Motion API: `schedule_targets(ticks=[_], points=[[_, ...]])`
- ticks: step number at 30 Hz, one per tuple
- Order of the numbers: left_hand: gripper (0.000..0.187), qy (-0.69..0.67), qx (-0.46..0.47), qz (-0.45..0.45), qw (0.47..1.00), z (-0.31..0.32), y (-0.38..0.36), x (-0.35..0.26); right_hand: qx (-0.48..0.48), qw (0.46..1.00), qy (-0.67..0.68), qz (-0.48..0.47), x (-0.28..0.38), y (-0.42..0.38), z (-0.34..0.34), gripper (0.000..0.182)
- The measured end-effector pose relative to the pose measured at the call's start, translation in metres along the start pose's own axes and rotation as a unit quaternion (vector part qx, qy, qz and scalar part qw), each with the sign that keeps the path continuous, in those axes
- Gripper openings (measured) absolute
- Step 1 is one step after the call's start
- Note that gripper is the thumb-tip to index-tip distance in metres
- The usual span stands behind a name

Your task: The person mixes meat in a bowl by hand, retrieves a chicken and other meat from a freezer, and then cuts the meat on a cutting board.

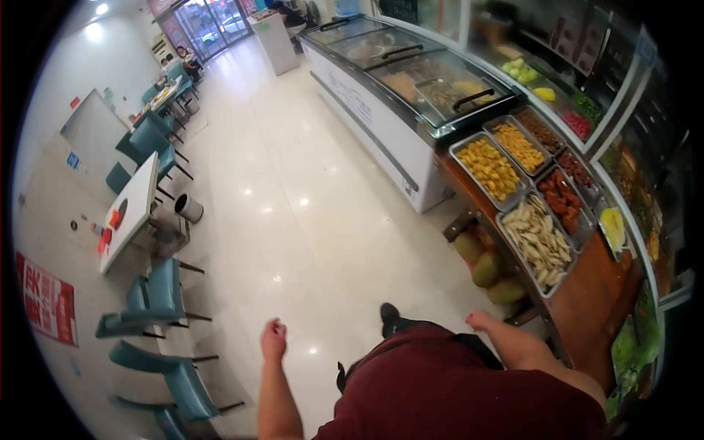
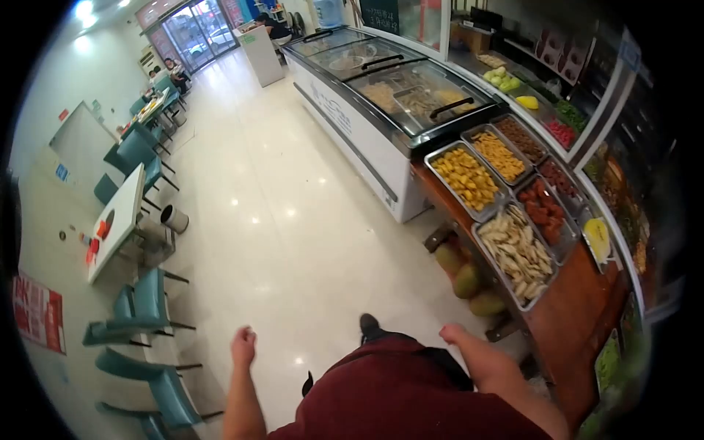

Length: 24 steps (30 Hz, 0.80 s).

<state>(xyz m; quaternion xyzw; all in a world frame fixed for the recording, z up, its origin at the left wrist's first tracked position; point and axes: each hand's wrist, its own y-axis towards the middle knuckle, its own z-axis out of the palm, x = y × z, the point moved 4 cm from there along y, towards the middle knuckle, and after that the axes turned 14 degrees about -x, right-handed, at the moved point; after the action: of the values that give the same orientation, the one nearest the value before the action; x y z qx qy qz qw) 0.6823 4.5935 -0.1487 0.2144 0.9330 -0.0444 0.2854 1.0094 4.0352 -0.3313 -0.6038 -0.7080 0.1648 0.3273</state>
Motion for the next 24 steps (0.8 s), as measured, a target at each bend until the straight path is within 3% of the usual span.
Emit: schedule_targets(ticks=[2, 3, 4, 5, 6, 7, 8, 10, 14, 15, 16, 17, 18, 19, 20, 22, 24], points=[[0.041, 0.088, 0.06, -0.046, 0.993, 0.049, 0.016, 0.07, 0.069, 0.988, -0.138, -0.018, 0.032, 0.078, -0.011, 0.024], [0.045, 0.151, 0.149, -0.077, 0.974, 0.067, 0.014, 0.105, 0.071, 0.988, -0.136, -0.015, 0.065, 0.094, -0.031, 0.024], [0.044, 0.187, 0.2, -0.081, 0.958, 0.077, 0.004, 0.131, 0.011, 0.993, -0.101, -0.055, 0.107, 0.115, -0.057, 0.023], [0.04, 0.174, 0.318, -0.099, 0.927, 0.103, -0.005, 0.195, -0.053, 0.992, -0.065, -0.095, 0.156, 0.137, -0.087, 0.023], [0.041, 0.14, 0.421, -0.208, 0.872, 0.119, -0.016, 0.228, -0.061, 0.992, -0.062, -0.093, 0.198, 0.168, -0.107, 0.023], [0.045, 0.127, 0.511, -0.31, 0.792, 0.114, -0.009, 0.22, -0.096, 0.988, -0.007, -0.121, 0.238, 0.197, -0.121, 0.024], [0.044, 0.167, 0.449, -0.308, 0.822, 0.1, -0.012, 0.238, -0.13, 0.979, 0.049, -0.149, 0.276, 0.226, -0.134, 0.025], [0.044, 0.192, 0.428, -0.296, 0.832, 0.104, 0.056, 0.231, -0.134, 0.979, 0.085, -0.131, 0.347, 0.281, -0.165, 0.027], [0.043, 0.245, 0.421, -0.144, 0.861, 0.148, 0.308, 0.198, -0.151, 0.977, 0.149, -0.029, 0.445, 0.362, -0.187, 0.029], [0.043, 0.285, 0.417, -0.049, 0.862, 0.166, 0.389, 0.185, -0.154, 0.976, 0.15, -0.023, 0.465, 0.384, -0.2, 0.029], [0.043, 0.339, 0.404, 0.077, 0.846, 0.185, 0.47, 0.165, -0.147, 0.978, 0.109, -0.096, 0.492, 0.395, -0.206, 0.029], [0.043, 0.355, 0.367, 0.144, 0.848, 0.203, 0.55, 0.14, -0.134, 0.974, 0.069, -0.167, 0.519, 0.402, -0.208, 0.029], [0.042, 0.291, 0.251, 0.121, 0.915, 0.2, 0.629, 0.074, -0.133, 0.975, 0.075, -0.159, 0.547, 0.411, -0.223, 0.029], [0.042, 0.181, 0.16, 0.036, 0.97, 0.203, 0.709, 0.014, -0.13, 0.977, 0.085, -0.147, 0.575, 0.428, -0.242, 0.029], [0.042, 0.106, 0.149, -0.002, 0.983, 0.227, 0.794, -0.015, -0.128, 0.978, 0.096, -0.135, 0.612, 0.445, -0.267, 0.03], [0.034, -0.086, 0.114, -0.003, 0.99, 0.232, 0.903, -0.146, -0.127, 0.976, 0.145, -0.103, 0.663, 0.49, -0.3, 0.03], [0.031, -0.134, 0.093, 0.063, 0.985, 0.241, 0.987, -0.24, -0.125, 0.969, 0.197, -0.08, 0.714, 0.539, -0.333, 0.029]])
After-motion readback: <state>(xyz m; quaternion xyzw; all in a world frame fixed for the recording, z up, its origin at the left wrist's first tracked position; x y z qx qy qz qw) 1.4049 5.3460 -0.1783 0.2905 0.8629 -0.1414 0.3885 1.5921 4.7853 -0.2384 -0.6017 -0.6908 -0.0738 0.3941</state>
